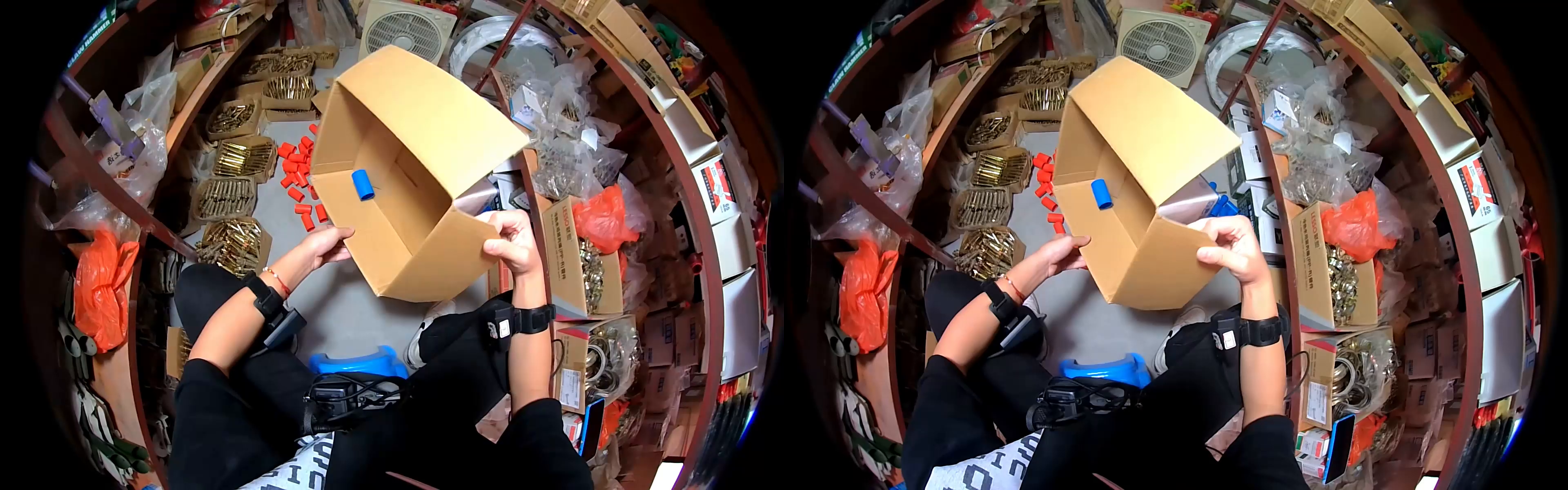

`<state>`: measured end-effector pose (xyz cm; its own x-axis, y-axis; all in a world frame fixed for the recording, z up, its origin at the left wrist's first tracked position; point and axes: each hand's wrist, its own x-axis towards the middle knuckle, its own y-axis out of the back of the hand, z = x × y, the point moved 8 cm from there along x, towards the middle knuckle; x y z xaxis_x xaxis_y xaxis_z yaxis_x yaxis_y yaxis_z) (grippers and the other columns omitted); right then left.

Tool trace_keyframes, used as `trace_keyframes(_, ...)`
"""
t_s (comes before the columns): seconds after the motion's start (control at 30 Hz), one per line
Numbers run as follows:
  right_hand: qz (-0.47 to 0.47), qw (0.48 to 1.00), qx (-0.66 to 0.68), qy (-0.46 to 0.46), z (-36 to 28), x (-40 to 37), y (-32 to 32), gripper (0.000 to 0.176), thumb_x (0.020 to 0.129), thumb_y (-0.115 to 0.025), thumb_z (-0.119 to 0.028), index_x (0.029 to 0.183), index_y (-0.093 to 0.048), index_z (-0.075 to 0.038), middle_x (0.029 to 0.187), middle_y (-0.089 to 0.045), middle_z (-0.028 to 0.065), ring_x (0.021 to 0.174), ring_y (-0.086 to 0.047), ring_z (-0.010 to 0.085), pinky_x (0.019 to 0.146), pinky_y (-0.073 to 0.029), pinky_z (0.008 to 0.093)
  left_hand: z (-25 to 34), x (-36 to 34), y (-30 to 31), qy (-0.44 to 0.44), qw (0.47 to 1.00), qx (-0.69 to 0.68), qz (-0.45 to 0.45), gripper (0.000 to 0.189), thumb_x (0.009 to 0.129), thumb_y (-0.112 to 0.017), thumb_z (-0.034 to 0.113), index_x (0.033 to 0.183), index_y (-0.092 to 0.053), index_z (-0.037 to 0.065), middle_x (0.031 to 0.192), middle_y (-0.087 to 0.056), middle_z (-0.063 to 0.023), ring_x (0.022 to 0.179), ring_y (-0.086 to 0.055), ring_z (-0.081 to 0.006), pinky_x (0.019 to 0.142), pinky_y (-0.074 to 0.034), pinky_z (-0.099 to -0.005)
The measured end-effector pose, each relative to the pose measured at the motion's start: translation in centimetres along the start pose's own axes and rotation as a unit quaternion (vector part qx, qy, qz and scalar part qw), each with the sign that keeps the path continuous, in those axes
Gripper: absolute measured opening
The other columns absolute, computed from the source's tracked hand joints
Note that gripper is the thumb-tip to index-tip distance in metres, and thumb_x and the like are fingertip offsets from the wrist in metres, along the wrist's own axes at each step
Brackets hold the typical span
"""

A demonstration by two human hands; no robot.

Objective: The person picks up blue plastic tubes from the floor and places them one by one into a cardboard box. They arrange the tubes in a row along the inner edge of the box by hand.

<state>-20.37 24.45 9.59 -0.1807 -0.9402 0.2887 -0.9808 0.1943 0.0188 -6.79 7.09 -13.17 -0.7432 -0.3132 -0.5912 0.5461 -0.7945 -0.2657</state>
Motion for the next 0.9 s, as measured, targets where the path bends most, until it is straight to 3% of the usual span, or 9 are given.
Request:
trace_keyframes(0.17, 0.125, 0.992, 0.025, -0.018, 2.5, -0.5, 4.7, 0.018, 0.07, -0.058, -0.008, 0.058, -0.045, -0.006, 0.064, -0.05, 0.0, 0.06, -0.044, 0.0058, 0.056, -0.034, 0.018, 2.6, -0.9, 1.0, -0.106, 0.993, -0.03, 0.043, 0.025, 0.076, -0.044, 0.008, 0.099, -0.044, -0.002, 0.095, -0.052, -0.0103, 0.081, -0.055, -0.0176, 0.066, -0.048, -0.0264)
trace_keyframes(0.3, 0.274, 0.96, -0.037, -0.049, 4.6, -0.9, 8.5, 0.022, 0.071, -0.06, -0.015, 0.088, -0.052, -0.002, 0.076, -0.053, -0.0002, 0.065, -0.048, 0.0044, 0.059, -0.037, 0.0166, 4.9, -1.8, 2.8, -0.145, 0.984, -0.043, 0.095, 0.014, 0.073, -0.046, 0.004, 0.085, -0.049, -0.002, 0.074, -0.054, -0.0072, 0.06, -0.054, -0.0142, 0.054, -0.048, -0.0231)
trace_keyframes(0.4, 0.432, 0.894, -0.118, -0.005, 4.0, -2.5, 10.4, 0.029, 0.07, -0.062, -0.016, 0.092, -0.047, -0.003, 0.082, -0.05, 0.0012, 0.065, -0.046, 0.0028, 0.055, -0.036, 0.0144, 5.5, -2.5, 4.3, -0.151, 0.968, -0.033, 0.196, 0.015, 0.069, -0.047, 0.002, 0.083, -0.049, -0.003, 0.073, -0.054, -0.0081, 0.057, -0.055, -0.0146, 0.046, -0.048, -0.022)
trace_keyframes(0.43, 0.476, 0.862, -0.175, 0.027, 3.1, -2.9, 10.0, 0.022, 0.073, -0.059, -0.018, 0.087, -0.049, -0.004, 0.071, -0.048, -0.0036, 0.056, -0.039, 0.0002, 0.049, -0.029, 0.0119, 5.6, -2.6, 4.7, -0.161, 0.963, -0.039, 0.211, 0.019, 0.067, -0.047, 0.0, 0.085, -0.049, -0.004, 0.075, -0.055, -0.0098, 0.058, -0.056, -0.0162, 0.045, -0.049, -0.0233)
trace_keyframes(0.5, 0.476, 0.849, -0.204, 0.101, 2.0, -2.8, 9.1, 0.014, 0.073, -0.06, -0.014, 0.076, -0.049, -0.004, 0.063, -0.046, -0.0053, 0.052, -0.035, -0.0015, 0.045, -0.025, 0.0113, 5.5, -2.5, 5.2, -0.17, 0.957, -0.041, 0.231, 0.018, 0.066, -0.047, 0.0, 0.084, -0.049, -0.004, 0.076, -0.055, -0.0093, 0.059, -0.056, -0.0163, 0.046, -0.049, -0.0235)
trace_keyframes(0.6, 0.457, 0.825, -0.325, 0.075, 1.5, -2.2, 6.5, 0.024, 0.071, -0.061, -0.011, 0.051, -0.048, -0.005, 0.048, -0.038, -0.0094, 0.044, -0.028, -0.0033, 0.039, -0.018, 0.013, 5.1, -2.1, 5.7, -0.176, 0.953, -0.05, 0.24, 0.016, 0.065, -0.048, -0.002, 0.082, -0.049, -0.004, 0.075, -0.055, -0.0098, 0.059, -0.056, -0.0171, 0.046, -0.049, -0.0242)
trace_keyframes(0.63, 0.429, 0.839, -0.334, 0.016, 2.7, -1.8, 6.1, 0.033, 0.07, -0.062, -0.022, 0.047, -0.048, -0.004, 0.043, -0.041, -0.0057, 0.039, -0.033, 0.0013, 0.038, -0.024, 0.016, 4.9, -2.0, 5.9, -0.177, 0.953, -0.054, 0.24, 0.016, 0.065, -0.048, -0.002, 0.081, -0.049, -0.004, 0.075, -0.055, -0.0102, 0.059, -0.056, -0.0174, 0.047, -0.049, -0.0245)
trace_keyframes(0.77, 0.188, 0.724, -0.568, -0.343, 7.4, -0.1, 2.7, 0.06, 0.061, -0.054, -0.056, 0.038, -0.046, -0.002, 0.036, -0.042, 0.003, 0.036, -0.043, 0.0145, 0.04, -0.035, 0.0265, 3.9, -1.6, 5.2, -0.15, 0.959, -0.141, 0.193, 0.016, 0.065, -0.047, -0.004, 0.081, -0.048, -0.006, 0.076, -0.054, -0.0127, 0.06, -0.056, -0.0191, 0.049, -0.05, -0.026)
trace_keyframes(0.9, 0.197, 0.707, -0.597, -0.325, 11.0, -0.3, 3.8, 0.065, 0.059, -0.045, -0.066, 0.043, -0.055, -0.004, 0.041, -0.051, 0.0065, 0.047, -0.055, 0.0198, 0.048, -0.043, 0.0296, 2.9, -0.9, 4.6, -0.124, 0.968, -0.136, 0.169, 0.02, 0.067, -0.045, -0.004, 0.086, -0.046, -0.007, 0.08, -0.054, -0.0146, 0.065, -0.057, -0.021, 0.054, -0.052, -0.027)
